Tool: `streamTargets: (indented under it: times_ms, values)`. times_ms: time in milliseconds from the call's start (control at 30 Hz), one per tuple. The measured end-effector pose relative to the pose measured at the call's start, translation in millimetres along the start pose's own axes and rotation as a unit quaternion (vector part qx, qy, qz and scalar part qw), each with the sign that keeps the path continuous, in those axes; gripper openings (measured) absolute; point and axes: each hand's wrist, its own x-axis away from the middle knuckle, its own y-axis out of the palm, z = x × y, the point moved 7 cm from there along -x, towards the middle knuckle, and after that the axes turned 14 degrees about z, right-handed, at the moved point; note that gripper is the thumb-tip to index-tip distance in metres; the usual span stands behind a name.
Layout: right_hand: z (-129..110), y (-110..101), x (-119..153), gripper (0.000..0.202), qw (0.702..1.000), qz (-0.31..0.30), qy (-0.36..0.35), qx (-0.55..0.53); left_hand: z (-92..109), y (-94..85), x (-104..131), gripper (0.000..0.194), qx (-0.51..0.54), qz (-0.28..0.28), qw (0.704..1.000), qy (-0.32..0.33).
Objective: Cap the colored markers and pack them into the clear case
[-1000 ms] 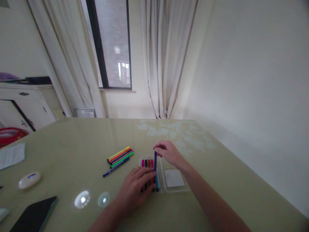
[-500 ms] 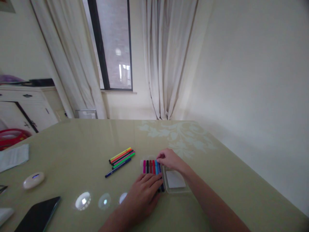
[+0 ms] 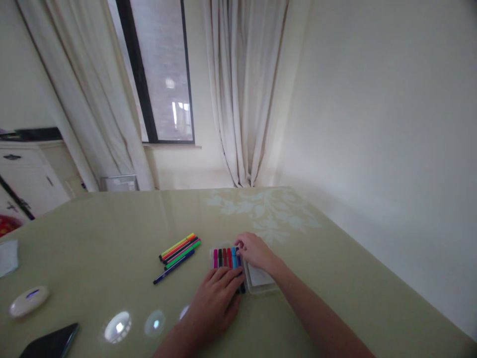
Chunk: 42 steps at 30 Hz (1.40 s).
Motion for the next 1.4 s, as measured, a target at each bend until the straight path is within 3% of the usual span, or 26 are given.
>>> streamTargets:
  times_ms: [67, 133, 200, 267, 367, 500, 833, 900, 1000, 1133, 1267, 1400]
  values:
    - [-1.7, -2.1, 12.7, 0.022, 1.000, 0.024, -0.007, -0.018, -6.0, -1.8, 0.6, 0.046, -0.015, 0.009, 1.000, 0.019]
    - [-1.4, -2.0, 31.0, 0.024, 0.997, 0.053, -0.001, -0.048, -23.0, -11.8, 0.4, 0.042, -0.052, 0.038, 0.998, -0.004]
    - [0.3, -1.8, 50.0, 0.029, 0.993, 0.091, 0.006, -0.078, -52.6, -30.5, 1.9, 0.030, -0.125, 0.080, 0.985, -0.087]
    - [-1.2, 0.2, 64.3, 0.031, 0.990, 0.100, -0.011, -0.102, -84.1, -50.5, 8.1, 0.028, -0.217, 0.092, 0.954, -0.184]
    - [-1.4, 0.7, 70.8, 0.028, 0.988, 0.091, -0.006, -0.128, -113.7, -66.9, 18.5, 0.025, -0.293, 0.050, 0.920, -0.256]
    - [-4.3, -7.4, 66.1, 0.023, 0.982, 0.096, 0.002, -0.166, -125.0, -64.9, 26.8, 0.025, -0.294, 0.005, 0.912, -0.286]
    - [-16.2, -13.9, 70.7, 0.020, 0.957, 0.167, 0.017, -0.235, -121.7, -43.7, 34.4, 0.030, -0.243, 0.021, 0.936, -0.256]
    - [-21.6, -12.5, 72.4, 0.019, 0.955, 0.170, 0.006, -0.244, -112.5, -43.6, 30.5, 0.032, -0.234, 0.041, 0.941, -0.239]
    - [-26.3, -8.8, 74.8, 0.025, 0.946, 0.158, 0.018, -0.283, -86.5, -42.8, 18.3, 0.027, -0.170, 0.123, 0.954, -0.214]
    - [-32.4, 0.2, 75.6, 0.033, 0.898, 0.104, 0.059, -0.424, -42.8, -25.1, 4.3, 0.023, 0.012, 0.178, 0.969, -0.173]
    - [-32.4, 2.1, 71.7, 0.029, 0.856, 0.082, 0.096, -0.501, -28.4, -15.0, 4.1, 0.023, 0.125, 0.164, 0.950, -0.234]
    - [-12.4, -7.3, 65.6, 0.034, 0.828, 0.127, 0.156, -0.523, -24.5, -13.6, 5.8, 0.024, 0.162, 0.123, 0.946, -0.254]
